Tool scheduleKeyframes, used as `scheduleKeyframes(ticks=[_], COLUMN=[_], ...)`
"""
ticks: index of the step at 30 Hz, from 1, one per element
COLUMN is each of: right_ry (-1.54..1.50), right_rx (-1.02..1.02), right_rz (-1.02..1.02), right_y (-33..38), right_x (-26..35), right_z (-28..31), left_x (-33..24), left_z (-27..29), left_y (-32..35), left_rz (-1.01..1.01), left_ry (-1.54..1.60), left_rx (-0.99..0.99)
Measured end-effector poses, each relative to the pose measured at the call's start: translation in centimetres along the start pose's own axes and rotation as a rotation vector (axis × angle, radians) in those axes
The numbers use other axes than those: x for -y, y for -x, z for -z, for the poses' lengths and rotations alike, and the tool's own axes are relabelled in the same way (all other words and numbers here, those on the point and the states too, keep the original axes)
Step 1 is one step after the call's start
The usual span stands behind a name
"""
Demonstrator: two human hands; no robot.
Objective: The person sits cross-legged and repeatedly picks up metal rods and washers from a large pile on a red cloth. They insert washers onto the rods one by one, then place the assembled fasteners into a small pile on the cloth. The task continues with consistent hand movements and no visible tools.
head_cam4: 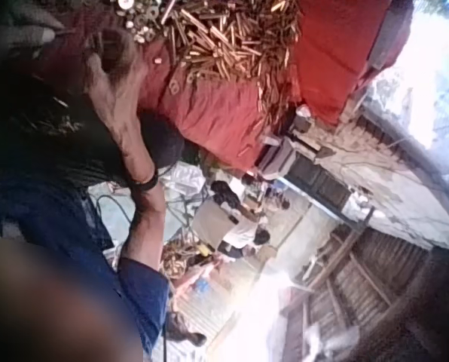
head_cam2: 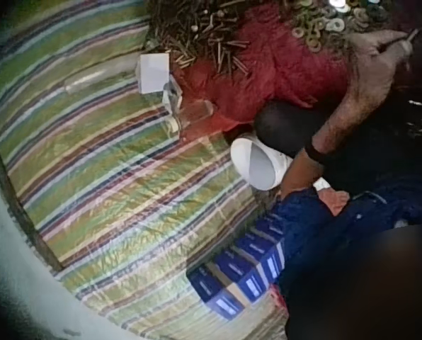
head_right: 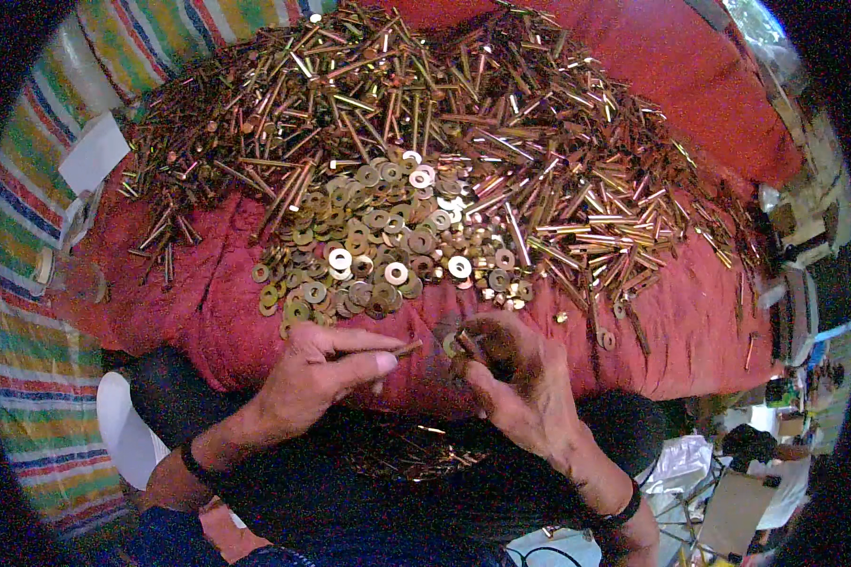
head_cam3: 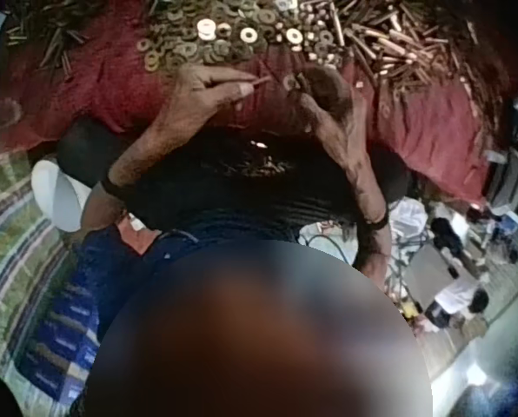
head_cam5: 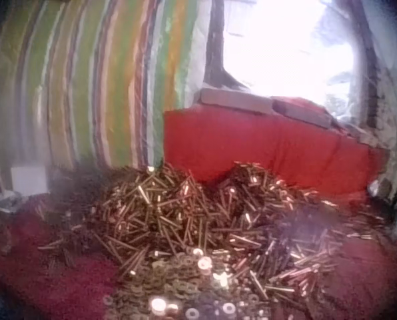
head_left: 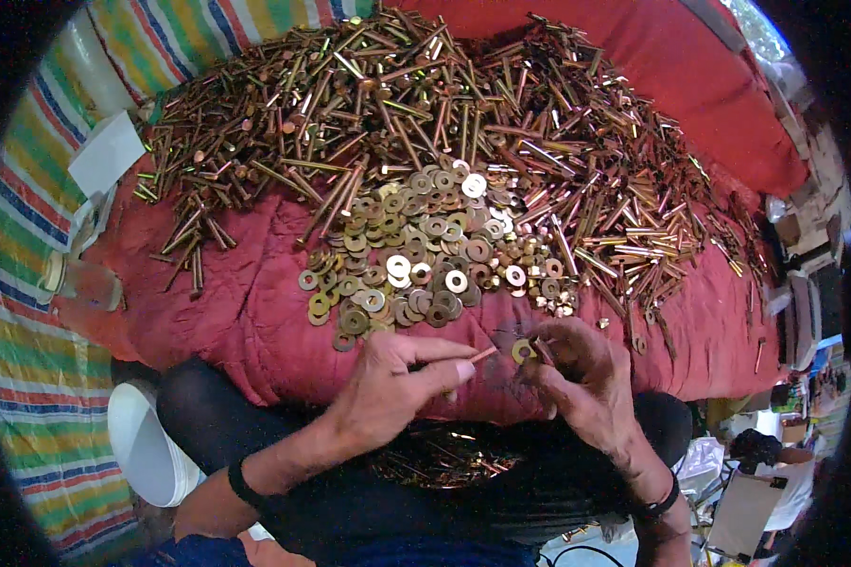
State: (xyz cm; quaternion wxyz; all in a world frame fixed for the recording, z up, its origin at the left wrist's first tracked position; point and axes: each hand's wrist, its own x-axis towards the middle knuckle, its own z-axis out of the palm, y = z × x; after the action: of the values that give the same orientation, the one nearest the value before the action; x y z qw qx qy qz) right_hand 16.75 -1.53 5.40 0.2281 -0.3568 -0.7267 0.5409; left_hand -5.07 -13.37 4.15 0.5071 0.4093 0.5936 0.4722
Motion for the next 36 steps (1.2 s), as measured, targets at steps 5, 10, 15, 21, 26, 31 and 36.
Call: scheduleKeyframes(ticks=[5,10,15,21,26,31,36], right_ry=[0.03,0.247,0.209,0.255,0.364,0.435,0.474], right_rx=[0.036,-0.011,0.064,0.167,0.123,0.181,0.237], right_rz=[-0.008,0.261,0.226,0.422,0.363,0.405,0.455], right_y=[1.1,0.6,0.9,0.7,-0.4,-0.8,-0.9], right_x=[-0.6,-2.2,-3.2,-1.5,-0.8,-1.7,-1.3], right_z=[-0.2,-1.8,-2.4,-1.4,0.9,0.8,0.7], left_x=[1.1,2.1,3.2,3.5,2.8,2.4,2.4], left_z=[-2.1,-2.1,-2.3,-2.4,-0.2,0.4,0.5], left_y=[-0.2,0.3,-0.3,-1.0,-0.6,-0.5,-0.5], left_rz=[-0.173,-0.499,-0.868,-0.687,-0.255,-0.219,-0.203], left_ry=[-0.22,-0.609,-0.83,-0.583,-0.191,-0.123,-0.118], left_rx=[-0.022,-0.155,-0.214,-0.19,-0.148,-0.092,-0.051])
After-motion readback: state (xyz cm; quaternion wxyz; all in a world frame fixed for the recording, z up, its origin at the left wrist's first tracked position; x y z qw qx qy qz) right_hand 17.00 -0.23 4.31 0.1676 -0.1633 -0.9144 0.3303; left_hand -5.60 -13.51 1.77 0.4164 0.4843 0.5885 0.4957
